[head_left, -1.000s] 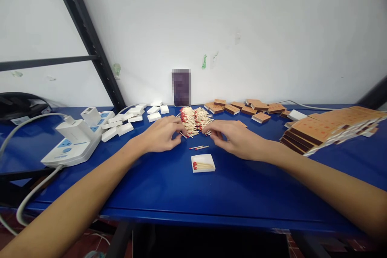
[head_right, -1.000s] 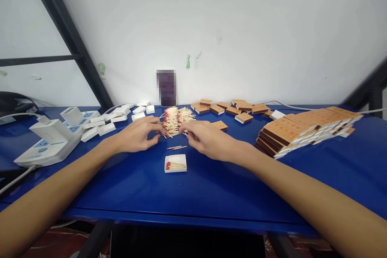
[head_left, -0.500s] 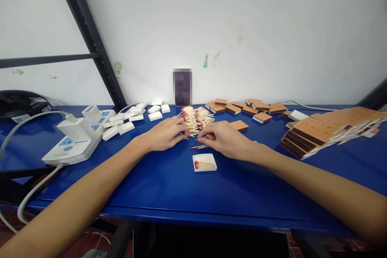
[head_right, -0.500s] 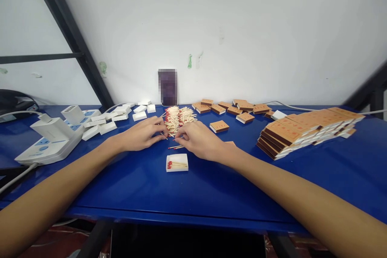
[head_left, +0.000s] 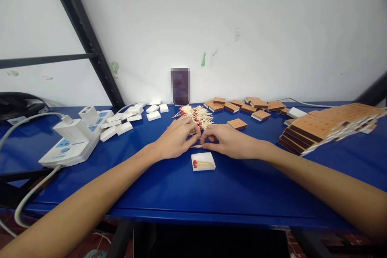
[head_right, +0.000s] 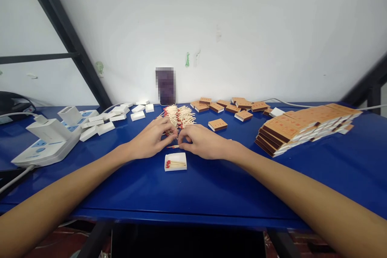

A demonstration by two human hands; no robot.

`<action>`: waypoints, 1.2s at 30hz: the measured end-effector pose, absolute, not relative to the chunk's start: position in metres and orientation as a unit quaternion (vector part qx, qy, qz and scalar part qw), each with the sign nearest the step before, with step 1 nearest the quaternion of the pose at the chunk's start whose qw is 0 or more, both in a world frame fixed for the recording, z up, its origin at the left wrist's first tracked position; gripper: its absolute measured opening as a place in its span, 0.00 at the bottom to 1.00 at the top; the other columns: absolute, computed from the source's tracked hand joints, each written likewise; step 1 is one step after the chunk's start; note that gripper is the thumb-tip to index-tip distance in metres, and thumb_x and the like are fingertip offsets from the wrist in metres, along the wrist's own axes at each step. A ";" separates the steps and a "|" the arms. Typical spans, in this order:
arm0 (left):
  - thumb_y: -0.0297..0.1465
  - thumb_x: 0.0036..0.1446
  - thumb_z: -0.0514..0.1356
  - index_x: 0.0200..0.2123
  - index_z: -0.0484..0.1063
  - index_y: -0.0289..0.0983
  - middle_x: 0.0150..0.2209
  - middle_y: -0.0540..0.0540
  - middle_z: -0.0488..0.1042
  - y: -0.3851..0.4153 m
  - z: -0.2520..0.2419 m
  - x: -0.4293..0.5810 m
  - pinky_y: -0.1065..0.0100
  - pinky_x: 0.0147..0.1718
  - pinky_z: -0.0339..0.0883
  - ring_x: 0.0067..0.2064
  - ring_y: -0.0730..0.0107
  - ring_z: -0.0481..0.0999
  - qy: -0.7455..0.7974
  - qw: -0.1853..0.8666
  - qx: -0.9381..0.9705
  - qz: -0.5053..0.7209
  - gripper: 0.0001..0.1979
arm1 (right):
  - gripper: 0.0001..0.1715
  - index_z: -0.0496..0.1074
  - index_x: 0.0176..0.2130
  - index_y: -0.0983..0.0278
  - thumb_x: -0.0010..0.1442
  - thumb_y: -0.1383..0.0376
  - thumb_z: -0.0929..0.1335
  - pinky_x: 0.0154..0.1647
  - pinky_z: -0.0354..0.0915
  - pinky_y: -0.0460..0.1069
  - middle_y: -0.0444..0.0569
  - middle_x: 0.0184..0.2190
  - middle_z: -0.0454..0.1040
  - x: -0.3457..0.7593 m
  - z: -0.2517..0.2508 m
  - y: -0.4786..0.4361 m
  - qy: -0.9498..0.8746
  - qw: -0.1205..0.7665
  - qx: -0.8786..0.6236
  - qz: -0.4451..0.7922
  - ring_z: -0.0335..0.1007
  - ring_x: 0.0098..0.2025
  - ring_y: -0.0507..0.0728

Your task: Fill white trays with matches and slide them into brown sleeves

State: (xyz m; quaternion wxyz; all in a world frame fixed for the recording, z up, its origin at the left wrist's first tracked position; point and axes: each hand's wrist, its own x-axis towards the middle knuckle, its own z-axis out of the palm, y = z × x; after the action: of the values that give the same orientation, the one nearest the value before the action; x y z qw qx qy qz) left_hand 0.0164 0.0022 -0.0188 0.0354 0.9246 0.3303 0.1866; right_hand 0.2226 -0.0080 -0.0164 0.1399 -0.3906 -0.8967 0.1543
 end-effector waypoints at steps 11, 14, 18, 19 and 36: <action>0.31 0.67 0.50 0.49 0.71 0.41 0.42 0.44 0.68 0.010 -0.019 -0.003 0.62 0.41 0.56 0.45 0.62 0.65 0.288 -0.029 0.950 0.122 0.12 | 0.09 0.70 0.32 0.62 0.61 0.62 0.63 0.24 0.52 0.47 0.42 0.23 0.66 0.230 -0.003 -0.022 -0.881 0.071 -0.413 0.222 0.57 0.23 0.51; 0.33 0.68 0.51 0.46 0.72 0.42 0.42 0.44 0.67 0.011 -0.019 0.001 0.61 0.41 0.54 0.45 0.60 0.64 0.292 -0.081 0.947 0.106 0.11 | 0.09 0.70 0.32 0.62 0.61 0.62 0.63 0.24 0.52 0.48 0.43 0.24 0.67 0.235 -0.002 -0.020 -0.880 0.055 -0.422 0.211 0.57 0.23 0.51; 0.33 0.68 0.50 0.41 0.71 0.39 0.42 0.42 0.66 0.011 -0.021 0.014 0.60 0.43 0.54 0.46 0.58 0.64 0.297 -0.107 0.944 0.095 0.11 | 0.10 0.70 0.35 0.61 0.62 0.59 0.63 0.24 0.52 0.48 0.43 0.24 0.67 0.244 -0.003 -0.011 -0.879 0.046 -0.430 0.204 0.57 0.22 0.51; 0.33 0.68 0.49 0.40 0.71 0.38 0.43 0.42 0.65 0.011 -0.021 0.017 0.60 0.43 0.55 0.46 0.58 0.64 0.295 -0.107 0.945 0.087 0.11 | 0.10 0.69 0.35 0.61 0.62 0.59 0.63 0.25 0.52 0.48 0.43 0.24 0.67 0.244 -0.003 -0.010 -0.879 0.043 -0.428 0.205 0.57 0.23 0.51; 0.29 0.61 0.47 0.35 0.68 0.35 0.34 0.45 0.69 -0.001 0.003 -0.003 0.64 0.36 0.60 0.35 0.66 0.67 0.343 -0.006 0.921 0.183 0.11 | 0.10 0.69 0.30 0.61 0.60 0.59 0.64 0.26 0.53 0.48 0.43 0.24 0.66 0.249 0.013 -0.021 -0.893 0.046 -0.422 0.152 0.58 0.24 0.52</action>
State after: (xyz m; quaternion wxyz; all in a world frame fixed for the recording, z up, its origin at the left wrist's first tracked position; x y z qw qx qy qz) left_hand -0.0029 -0.0012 0.0029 -0.0062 0.9212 0.3434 0.1828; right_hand 0.2488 -0.0206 0.0129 0.0456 -0.4223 -0.8925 0.1516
